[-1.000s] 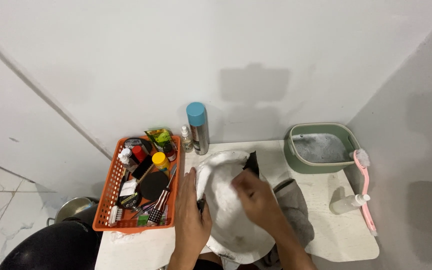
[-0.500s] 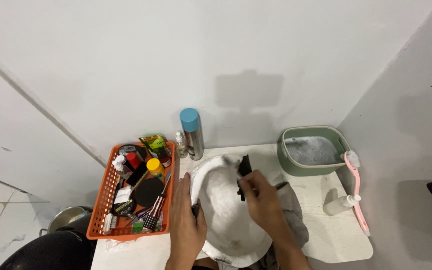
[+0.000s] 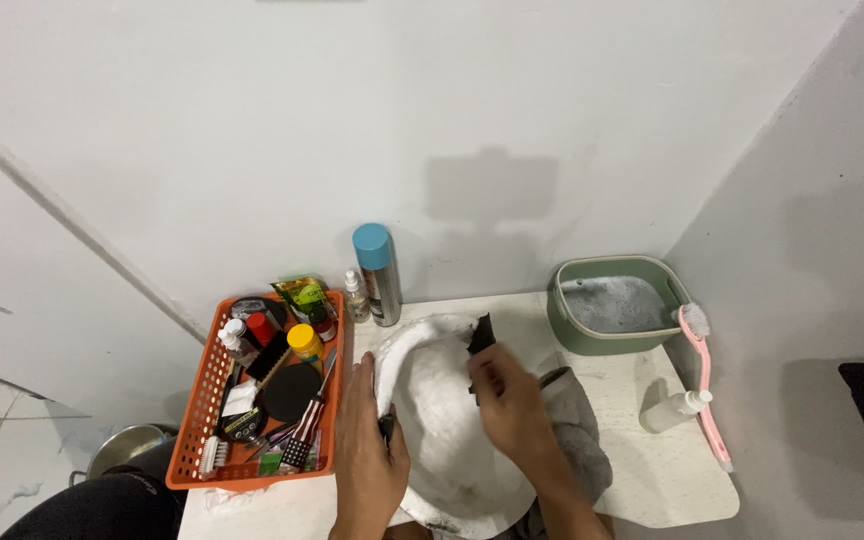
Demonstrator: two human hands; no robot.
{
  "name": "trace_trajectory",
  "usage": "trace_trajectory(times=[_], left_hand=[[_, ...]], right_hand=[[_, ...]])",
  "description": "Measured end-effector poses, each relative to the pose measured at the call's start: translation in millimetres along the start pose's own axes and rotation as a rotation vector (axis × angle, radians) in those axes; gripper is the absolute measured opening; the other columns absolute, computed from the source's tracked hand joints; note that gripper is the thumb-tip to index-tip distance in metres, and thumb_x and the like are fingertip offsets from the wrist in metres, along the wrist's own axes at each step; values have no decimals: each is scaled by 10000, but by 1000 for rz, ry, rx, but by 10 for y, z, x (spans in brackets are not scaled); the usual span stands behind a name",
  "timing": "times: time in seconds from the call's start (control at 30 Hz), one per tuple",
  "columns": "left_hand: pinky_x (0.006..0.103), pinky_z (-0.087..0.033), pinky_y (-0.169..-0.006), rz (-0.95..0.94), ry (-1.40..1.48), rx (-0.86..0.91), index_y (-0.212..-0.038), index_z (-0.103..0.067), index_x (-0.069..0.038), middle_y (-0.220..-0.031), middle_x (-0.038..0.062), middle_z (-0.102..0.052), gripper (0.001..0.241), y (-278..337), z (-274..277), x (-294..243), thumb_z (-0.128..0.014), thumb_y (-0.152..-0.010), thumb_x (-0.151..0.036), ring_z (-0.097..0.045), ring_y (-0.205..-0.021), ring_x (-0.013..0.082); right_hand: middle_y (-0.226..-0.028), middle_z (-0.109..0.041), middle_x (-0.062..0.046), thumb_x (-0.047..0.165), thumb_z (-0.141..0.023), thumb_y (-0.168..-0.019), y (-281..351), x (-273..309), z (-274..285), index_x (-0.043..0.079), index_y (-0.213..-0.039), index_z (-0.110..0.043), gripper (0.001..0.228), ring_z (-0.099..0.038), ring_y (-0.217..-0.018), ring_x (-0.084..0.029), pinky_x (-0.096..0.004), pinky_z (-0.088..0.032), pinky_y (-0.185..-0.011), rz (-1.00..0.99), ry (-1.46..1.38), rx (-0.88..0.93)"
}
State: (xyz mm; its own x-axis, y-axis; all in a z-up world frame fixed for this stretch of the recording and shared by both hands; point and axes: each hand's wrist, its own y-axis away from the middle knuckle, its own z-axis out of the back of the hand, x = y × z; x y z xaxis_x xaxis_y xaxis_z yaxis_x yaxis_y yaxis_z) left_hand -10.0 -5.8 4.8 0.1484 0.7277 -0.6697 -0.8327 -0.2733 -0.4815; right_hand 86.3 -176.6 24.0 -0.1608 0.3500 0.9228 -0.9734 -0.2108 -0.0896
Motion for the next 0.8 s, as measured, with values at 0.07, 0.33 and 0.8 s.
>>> trace_trajectory(times=[0.07,0.33,0.8], left_hand=[[494,-272,-1235,19,1,9,-1625,-223,-51,-1675,160,-317,820,-5,9,-28,-548,-880,53,-286,-1549,376],[490,-260,-1239,63,-4,34,-1633,-191,-69,-1683,146,-301,827,9,5,0,-547,-896,44,-265,-1555,362],[501,-282,-1258,-64,7,-8,-1611,-214,-6,-1664,168,-343,803,-2,37,41,-572,-899,91,-307,-1550,376]], right_hand=[[-735,-686,-17,208,-596,-1008,-41,-47,-16,139,-935,-668,124,-598,-644,-126,-283,-474,-588,-10,-1,-69],[-683,-694,-27,231,-579,-1019,-1,87,-25,126,-961,-630,129,-638,-600,-140,-296,-506,-590,-34,54,-74],[-1495,-579,-248,467,-418,-1082,215,-1630,1022,94,-1523,-459,579,-565,-1371,-433,-559,-426,-1156,869,1284,-640]])
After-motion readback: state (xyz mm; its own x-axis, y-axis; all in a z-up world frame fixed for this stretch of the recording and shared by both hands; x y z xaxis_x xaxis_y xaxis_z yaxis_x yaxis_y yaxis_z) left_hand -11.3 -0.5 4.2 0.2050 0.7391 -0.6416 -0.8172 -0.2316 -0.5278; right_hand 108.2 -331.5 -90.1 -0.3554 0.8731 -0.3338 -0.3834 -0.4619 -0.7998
